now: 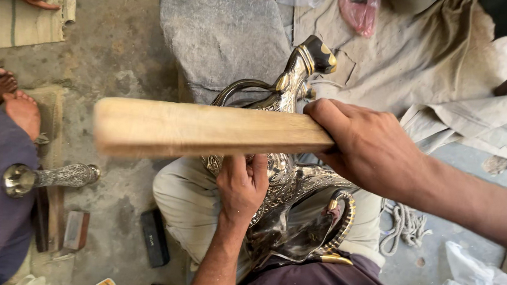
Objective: The person uses a metal chisel and a wooden mallet to engrave intricate patterns into a silver elephant-shaped metal object. They repeatedly strike the chisel to create detailed designs on the surface of the object.
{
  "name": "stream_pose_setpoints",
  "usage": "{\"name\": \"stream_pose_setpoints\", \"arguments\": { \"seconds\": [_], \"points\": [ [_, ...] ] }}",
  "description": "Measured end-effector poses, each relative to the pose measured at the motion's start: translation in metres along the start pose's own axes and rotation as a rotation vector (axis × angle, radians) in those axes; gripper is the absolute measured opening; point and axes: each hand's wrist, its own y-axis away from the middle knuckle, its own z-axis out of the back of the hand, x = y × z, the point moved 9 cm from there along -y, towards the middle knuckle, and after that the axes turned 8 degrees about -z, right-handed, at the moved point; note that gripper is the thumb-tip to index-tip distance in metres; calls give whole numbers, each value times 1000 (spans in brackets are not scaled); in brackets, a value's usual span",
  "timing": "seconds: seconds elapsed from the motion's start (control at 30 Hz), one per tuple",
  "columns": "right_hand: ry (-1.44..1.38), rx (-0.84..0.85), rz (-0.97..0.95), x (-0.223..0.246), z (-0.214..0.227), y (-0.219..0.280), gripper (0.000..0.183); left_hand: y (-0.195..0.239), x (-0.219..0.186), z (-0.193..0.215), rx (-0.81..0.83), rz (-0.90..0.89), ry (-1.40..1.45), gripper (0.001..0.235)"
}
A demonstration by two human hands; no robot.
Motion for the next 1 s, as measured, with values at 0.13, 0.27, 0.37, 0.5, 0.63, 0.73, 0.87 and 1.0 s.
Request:
{"name": "stream_pose_setpoints", "arguments": {
  "seconds": [0.13,0.27,0.37,0.5,0.63,0.73,0.87,1.0],
  "points": [
    [-18,-210,34,0,15,5,31,-3,-7,8,-50,-30,30,25],
    [42,68,-103,-17,-17,4,22,-10,-12,9,-64,-48,29,27],
    [23,-82,-41,-10,-5,5,19,-7,-1,3,4,94,36,23],
    [130,-23,-46,-4,2,2,20,-7,-4,7,-35,65,48,26],
    [-405,-256,64,11,41,8,36,-6,-6,7,-48,48,45,21],
    [389,-16,-22,9,6,1,18,-12,2,4,-17,138,80,17],
    [213,-15,-102,-17,-14,0,22,-8,0,28,-264,184,481,22],
    [187,113,-178,-38,-46,-9,30,-9,2,25,-134,286,439,17]
  ]
}}
